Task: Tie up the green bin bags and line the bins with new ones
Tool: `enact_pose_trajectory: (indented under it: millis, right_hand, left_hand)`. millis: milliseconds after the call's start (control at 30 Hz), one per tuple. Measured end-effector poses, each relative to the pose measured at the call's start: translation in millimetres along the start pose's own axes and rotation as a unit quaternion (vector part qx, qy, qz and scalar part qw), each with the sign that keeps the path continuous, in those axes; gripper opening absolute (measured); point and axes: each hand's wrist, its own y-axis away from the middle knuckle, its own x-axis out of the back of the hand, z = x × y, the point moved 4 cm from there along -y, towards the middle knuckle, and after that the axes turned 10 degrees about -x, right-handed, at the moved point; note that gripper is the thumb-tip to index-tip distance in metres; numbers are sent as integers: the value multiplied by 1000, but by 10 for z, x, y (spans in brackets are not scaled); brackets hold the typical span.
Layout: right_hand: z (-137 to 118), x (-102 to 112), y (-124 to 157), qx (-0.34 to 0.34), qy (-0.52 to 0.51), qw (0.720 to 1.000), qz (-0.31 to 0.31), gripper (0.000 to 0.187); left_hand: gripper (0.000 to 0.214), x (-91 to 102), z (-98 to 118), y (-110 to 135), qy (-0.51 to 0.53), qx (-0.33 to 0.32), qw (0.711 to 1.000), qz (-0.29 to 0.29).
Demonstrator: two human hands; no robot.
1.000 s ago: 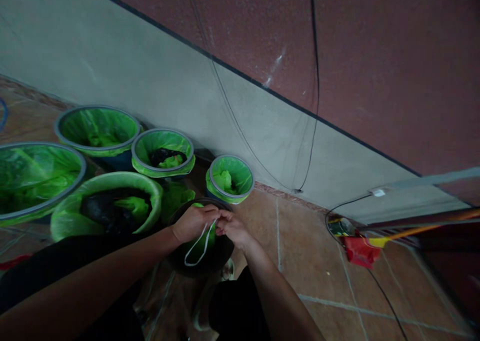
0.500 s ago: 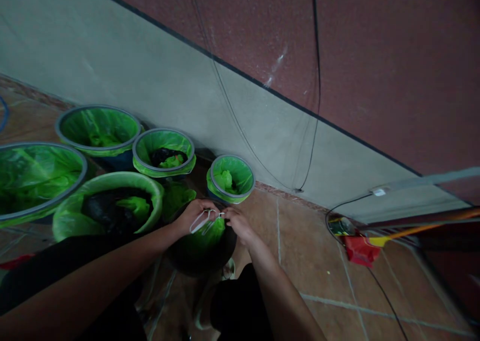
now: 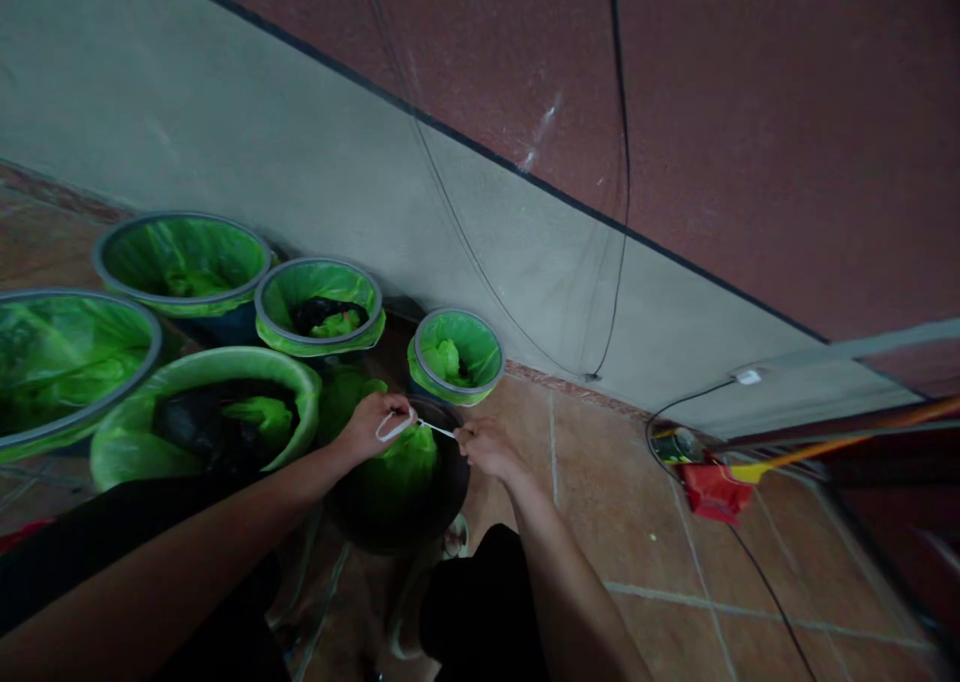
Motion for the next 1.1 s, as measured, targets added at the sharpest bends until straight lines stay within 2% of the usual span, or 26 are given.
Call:
enact_pose_trajectory:
  millis: [100, 167, 333, 433, 500, 567, 667, 733, 800, 900, 967, 1033, 1100]
  right_hand:
    - [37, 48, 1, -15, 69, 995, 66, 40]
    - [51, 64, 3, -24, 74, 995, 67, 41]
    - [-7, 93, 25, 0, -11, 998, 68, 41]
    - [-35, 93, 11, 7, -46, 996, 73, 40]
    - [-26, 75, -15, 5, -63, 996, 67, 39]
    - [-8, 47, -44, 5, -78, 995, 62, 38]
    - [11, -15, -78, 8, -116, 992, 45, 38]
    - [12, -60, -92, 11, -143, 989, 26, 38]
    - [2, -83, -99, 14, -161, 987, 17, 38]
    - [-49, -63, -86, 31, -197, 980, 22, 38]
    - [-119, -31, -54, 47, -248, 967, 32, 37]
    - [-200, -29, -9, 40, -333, 942, 31, 34]
    - [-286, -84, 40, 13, -424, 905, 4, 36]
  left_hand:
    - [27, 105, -25, -22, -30, 12, 999, 19]
    - [22, 148, -16, -45, -73, 15, 997, 4]
    - [23, 160, 170, -71, -258, 14, 964, -61]
    - [28, 151, 290, -62, -298, 34, 949, -94]
    - [31, 157, 343, -69, -279, 30, 955, -98]
    - [34, 171, 361, -89, -216, 24, 973, -82]
    - [33, 161, 313, -111, -27, 67, 996, -59]
    - [38, 120, 273, -103, 108, 117, 986, -57]
    - [47, 80, 258, -83, 190, 153, 968, -62]
    - [56, 51, 269, -56, 226, 162, 958, -74]
    - [54, 41, 293, -53, 227, 140, 960, -82]
    - [51, 21, 328, -59, 206, 102, 968, -100]
    - [45, -4, 371, -67, 154, 55, 980, -116]
